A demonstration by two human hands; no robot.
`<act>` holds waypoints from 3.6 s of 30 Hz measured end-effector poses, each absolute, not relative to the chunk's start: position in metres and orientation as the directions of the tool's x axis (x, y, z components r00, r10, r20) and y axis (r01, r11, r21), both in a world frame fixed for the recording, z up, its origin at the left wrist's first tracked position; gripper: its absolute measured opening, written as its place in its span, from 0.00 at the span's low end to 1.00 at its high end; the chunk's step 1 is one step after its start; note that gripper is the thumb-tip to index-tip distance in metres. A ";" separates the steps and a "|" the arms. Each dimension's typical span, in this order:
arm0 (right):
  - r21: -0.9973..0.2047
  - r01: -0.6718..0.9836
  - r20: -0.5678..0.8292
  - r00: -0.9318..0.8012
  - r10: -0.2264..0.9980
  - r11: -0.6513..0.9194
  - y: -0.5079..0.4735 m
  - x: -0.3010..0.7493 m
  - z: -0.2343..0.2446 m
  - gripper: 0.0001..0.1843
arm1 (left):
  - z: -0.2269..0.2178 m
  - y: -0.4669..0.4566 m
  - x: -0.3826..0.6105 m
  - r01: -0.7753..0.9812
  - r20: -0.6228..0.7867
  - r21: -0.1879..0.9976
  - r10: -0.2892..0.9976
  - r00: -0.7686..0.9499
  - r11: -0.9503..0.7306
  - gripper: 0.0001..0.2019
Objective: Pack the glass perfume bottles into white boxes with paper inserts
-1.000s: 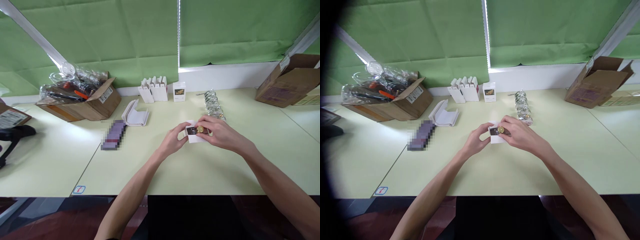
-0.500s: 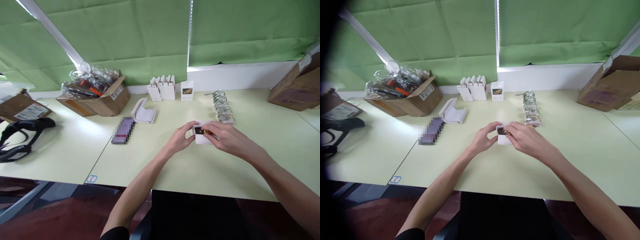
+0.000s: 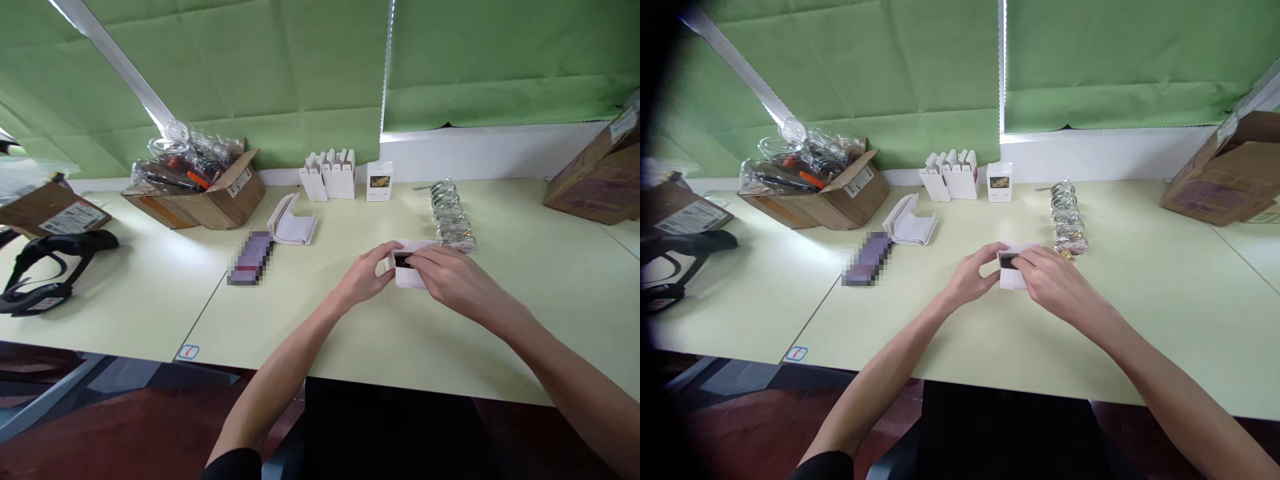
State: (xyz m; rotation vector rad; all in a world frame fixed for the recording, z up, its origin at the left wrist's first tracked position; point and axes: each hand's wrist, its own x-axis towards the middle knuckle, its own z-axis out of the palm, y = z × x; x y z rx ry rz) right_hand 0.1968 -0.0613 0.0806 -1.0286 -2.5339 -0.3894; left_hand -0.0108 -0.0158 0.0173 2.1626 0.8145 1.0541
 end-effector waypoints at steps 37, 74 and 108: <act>-0.598 0.600 0.603 -0.099 0.791 0.531 -0.063 0.214 0.051 0.30 | 0.005 -0.010 -0.008 0.277 0.626 0.602 0.658 0.419 -0.749 0.34; -0.574 0.605 0.661 -0.055 0.748 0.552 -0.047 0.210 0.045 0.16 | 0.013 -0.016 -0.003 0.326 0.755 0.499 0.587 0.292 -0.803 0.17; -0.888 0.330 0.370 0.095 0.924 0.321 -0.021 0.201 0.058 0.15 | 0.024 -0.005 0.000 0.322 0.769 0.520 0.597 0.227 -0.791 0.10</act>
